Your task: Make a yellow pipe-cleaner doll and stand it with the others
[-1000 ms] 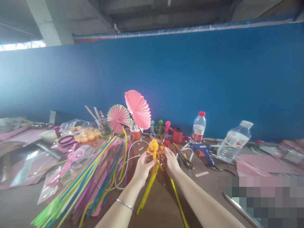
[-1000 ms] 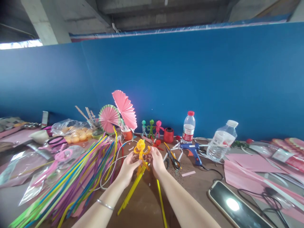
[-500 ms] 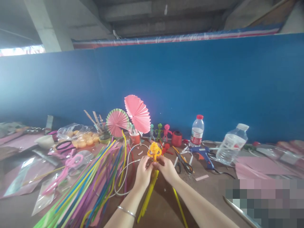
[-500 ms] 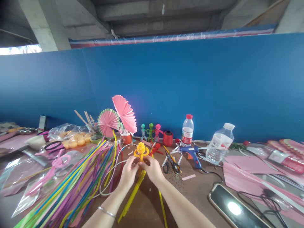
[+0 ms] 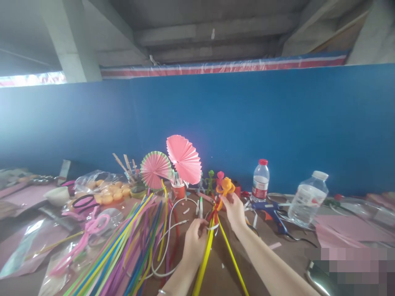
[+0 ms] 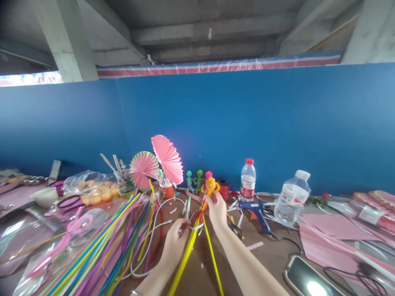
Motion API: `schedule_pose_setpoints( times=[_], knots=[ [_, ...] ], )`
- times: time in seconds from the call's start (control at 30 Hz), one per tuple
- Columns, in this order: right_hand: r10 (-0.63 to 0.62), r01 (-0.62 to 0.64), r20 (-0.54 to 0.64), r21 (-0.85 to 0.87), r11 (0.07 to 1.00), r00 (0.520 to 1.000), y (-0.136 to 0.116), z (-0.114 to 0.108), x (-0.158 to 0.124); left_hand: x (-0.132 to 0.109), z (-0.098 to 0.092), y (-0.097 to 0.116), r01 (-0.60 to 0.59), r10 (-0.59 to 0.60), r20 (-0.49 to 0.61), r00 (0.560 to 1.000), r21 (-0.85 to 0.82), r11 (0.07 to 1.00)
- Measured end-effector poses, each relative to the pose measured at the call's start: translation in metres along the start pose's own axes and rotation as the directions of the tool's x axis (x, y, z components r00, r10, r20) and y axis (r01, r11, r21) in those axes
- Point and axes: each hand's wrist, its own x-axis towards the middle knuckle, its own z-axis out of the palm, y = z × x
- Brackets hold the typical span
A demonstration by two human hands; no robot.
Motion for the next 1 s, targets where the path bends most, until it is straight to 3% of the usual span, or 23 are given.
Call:
schedule_pose_setpoints(
  times=[0.1, 0.23, 0.4, 0.57, 0.67, 0.8, 0.9, 1.0],
  knots=[
    [-0.002, -0.002, -0.034, -0.112, 0.994, 0.999, 0.010, 0.015, 0.036, -0.001, 0.002, -0.001, 0.026, -0.027, 0.025, 0.999, 0.028, 0.999],
    [0.099, -0.115, -0.071, -0.259, 0.959, 0.992, 0.034, 0.034, 0.063, 0.000, 0.003, -0.003, 0.035, -0.037, 0.022, 0.999, 0.067, 0.997],
    [0.165, -0.197, -0.122, -0.349, 0.916, 0.979, 0.056, 0.039, 0.071, 0.000, 0.003, -0.005, 0.045, -0.049, 0.050, 0.998, 0.074, 0.996],
    [0.136, -0.144, -0.046, -0.372, 0.917, 0.990, 0.049, 0.025, 0.065, 0.000, 0.003, -0.003, 0.047, -0.053, 0.069, 0.996, 0.079, 0.996],
    [0.109, -0.096, 0.018, -0.347, 0.933, 0.994, 0.037, -0.001, 0.040, -0.001, 0.002, 0.001, 0.009, -0.014, 0.071, 0.997, 0.066, 0.998],
    [0.121, -0.059, 0.190, -0.303, 0.951, 0.974, 0.017, -0.053, -0.029, -0.002, 0.000, 0.003, -0.012, 0.007, 0.076, 0.997, 0.066, 0.998],
    [0.171, 0.005, 0.287, -0.523, 0.852, 0.943, 0.003, -0.082, -0.090, -0.002, 0.000, 0.003, -0.060, 0.054, 0.062, 0.997, 0.108, 0.992],
    [0.191, 0.119, 0.353, -0.694, 0.710, 0.916, -0.012, -0.088, -0.138, -0.003, -0.001, 0.006, -0.126, 0.117, 0.078, 0.990, 0.133, 0.983]
  ],
)
